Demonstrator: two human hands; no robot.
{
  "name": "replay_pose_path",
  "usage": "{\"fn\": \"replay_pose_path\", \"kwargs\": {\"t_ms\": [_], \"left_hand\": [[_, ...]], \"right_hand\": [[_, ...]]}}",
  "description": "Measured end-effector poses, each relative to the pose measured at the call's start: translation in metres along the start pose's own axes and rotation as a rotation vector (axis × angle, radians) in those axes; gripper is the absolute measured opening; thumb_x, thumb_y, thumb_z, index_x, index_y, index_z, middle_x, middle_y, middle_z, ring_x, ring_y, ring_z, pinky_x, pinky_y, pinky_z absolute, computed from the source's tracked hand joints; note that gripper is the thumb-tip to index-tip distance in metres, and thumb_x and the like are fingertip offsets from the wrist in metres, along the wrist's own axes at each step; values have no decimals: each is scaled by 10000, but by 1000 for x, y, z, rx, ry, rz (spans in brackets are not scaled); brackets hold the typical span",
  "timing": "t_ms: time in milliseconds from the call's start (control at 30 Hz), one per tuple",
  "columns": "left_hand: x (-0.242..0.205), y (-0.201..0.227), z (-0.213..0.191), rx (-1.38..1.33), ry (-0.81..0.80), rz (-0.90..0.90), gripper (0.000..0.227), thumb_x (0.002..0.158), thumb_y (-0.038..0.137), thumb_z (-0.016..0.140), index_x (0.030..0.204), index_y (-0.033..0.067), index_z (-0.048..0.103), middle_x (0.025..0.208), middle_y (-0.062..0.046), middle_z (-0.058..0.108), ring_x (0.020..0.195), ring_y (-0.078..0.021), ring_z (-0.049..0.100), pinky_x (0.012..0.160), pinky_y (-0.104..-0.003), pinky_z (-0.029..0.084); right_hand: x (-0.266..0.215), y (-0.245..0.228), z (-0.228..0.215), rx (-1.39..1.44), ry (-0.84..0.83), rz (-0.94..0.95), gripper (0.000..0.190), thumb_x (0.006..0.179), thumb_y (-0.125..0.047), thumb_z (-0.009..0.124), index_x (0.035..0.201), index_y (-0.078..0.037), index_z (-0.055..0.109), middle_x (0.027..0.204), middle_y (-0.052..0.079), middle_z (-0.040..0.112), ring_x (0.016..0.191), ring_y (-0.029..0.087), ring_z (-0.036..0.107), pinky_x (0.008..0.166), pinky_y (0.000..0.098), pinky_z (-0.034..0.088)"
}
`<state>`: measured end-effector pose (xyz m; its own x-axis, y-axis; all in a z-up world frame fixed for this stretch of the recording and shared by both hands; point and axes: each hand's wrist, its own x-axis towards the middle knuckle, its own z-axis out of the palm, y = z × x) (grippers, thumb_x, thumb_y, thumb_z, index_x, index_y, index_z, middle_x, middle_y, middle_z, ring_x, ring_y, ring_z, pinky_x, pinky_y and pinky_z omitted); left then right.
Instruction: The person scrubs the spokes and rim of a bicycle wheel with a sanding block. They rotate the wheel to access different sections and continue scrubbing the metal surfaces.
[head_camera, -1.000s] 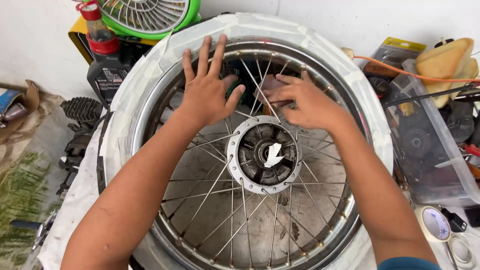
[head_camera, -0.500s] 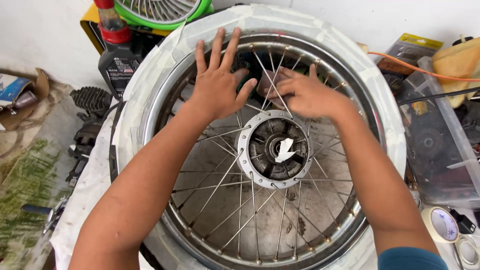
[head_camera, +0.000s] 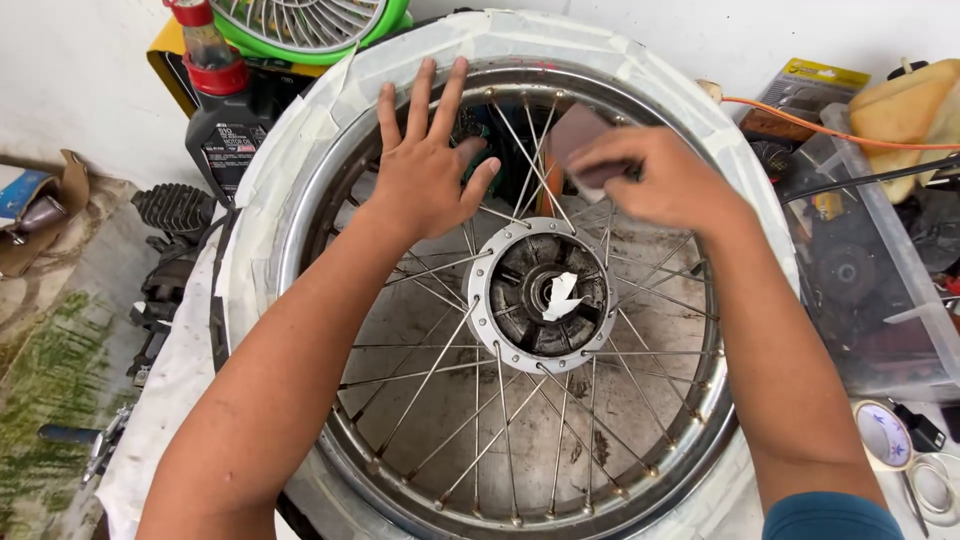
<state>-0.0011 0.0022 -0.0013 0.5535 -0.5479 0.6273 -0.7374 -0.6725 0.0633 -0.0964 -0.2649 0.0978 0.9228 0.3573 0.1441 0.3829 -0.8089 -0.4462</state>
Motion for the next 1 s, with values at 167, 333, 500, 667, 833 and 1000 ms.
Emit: {"fn": "replay_pose_path", "kwargs": {"t_ms": [167, 333, 500, 667, 833, 1000], "left_hand": [[-2, 5, 0, -6, 36, -6, 522, 1108, 529, 363, 1061, 233, 790, 1724, -154, 42, 1571, -455, -1, 1198, -736, -15], [-2, 5, -1, -16, 25, -27, 502, 1098, 521, 376, 1036, 230, 780, 1724, -144, 34, 1572, -444, -16, 1201, -729, -24], [-2, 3, 0, -39, 36, -22, 495, 1099, 513, 389, 1042, 224, 787, 1722, -134, 27, 1571, -443, -29, 1208, -731, -35], [2, -7, -8, -63, 101, -32, 404, 1102, 420, 405, 1162, 190, 731, 1660, -118, 227, 1518, -411, 187, 1131, -692, 161], [6, -11, -14, -64, 196, -13, 399, 1089, 388, 412, 1190, 161, 724, 1590, -124, 415, 1445, -393, 359, 1054, -600, 283], [4, -11, -13, -95, 134, -28, 423, 1098, 401, 398, 1250, 155, 706, 1632, -116, 340, 1494, -394, 296, 1094, -640, 258]], "right_hand": [[-7, -26, -14, 72, 198, 194, 187, 897, -185, 790, 956, -117, 626, 994, 41, 689, 878, 164, 614, 742, 279, 519], [32, -29, -15, -83, -79, 293, 798, 671, -167, 905, 1350, -151, 488, 1347, 83, 631, 1286, 241, 577, 1057, 429, 411], [68, -32, 1, -476, -295, 397, 408, 642, -381, 970, 945, -191, 774, 955, -19, 755, 871, 211, 663, 738, 372, 477], [64, -26, 7, -303, -260, 320, 216, 691, -156, 941, 771, -145, 741, 823, -29, 776, 771, 131, 679, 747, 310, 494], [71, -6, -5, 16, -339, 344, 240, 694, -99, 955, 784, -59, 736, 766, 55, 803, 681, 151, 711, 679, 273, 535], [82, -4, -1, -49, -435, 383, 279, 701, -145, 978, 753, -68, 715, 714, 11, 773, 670, 113, 647, 697, 271, 494]]}}
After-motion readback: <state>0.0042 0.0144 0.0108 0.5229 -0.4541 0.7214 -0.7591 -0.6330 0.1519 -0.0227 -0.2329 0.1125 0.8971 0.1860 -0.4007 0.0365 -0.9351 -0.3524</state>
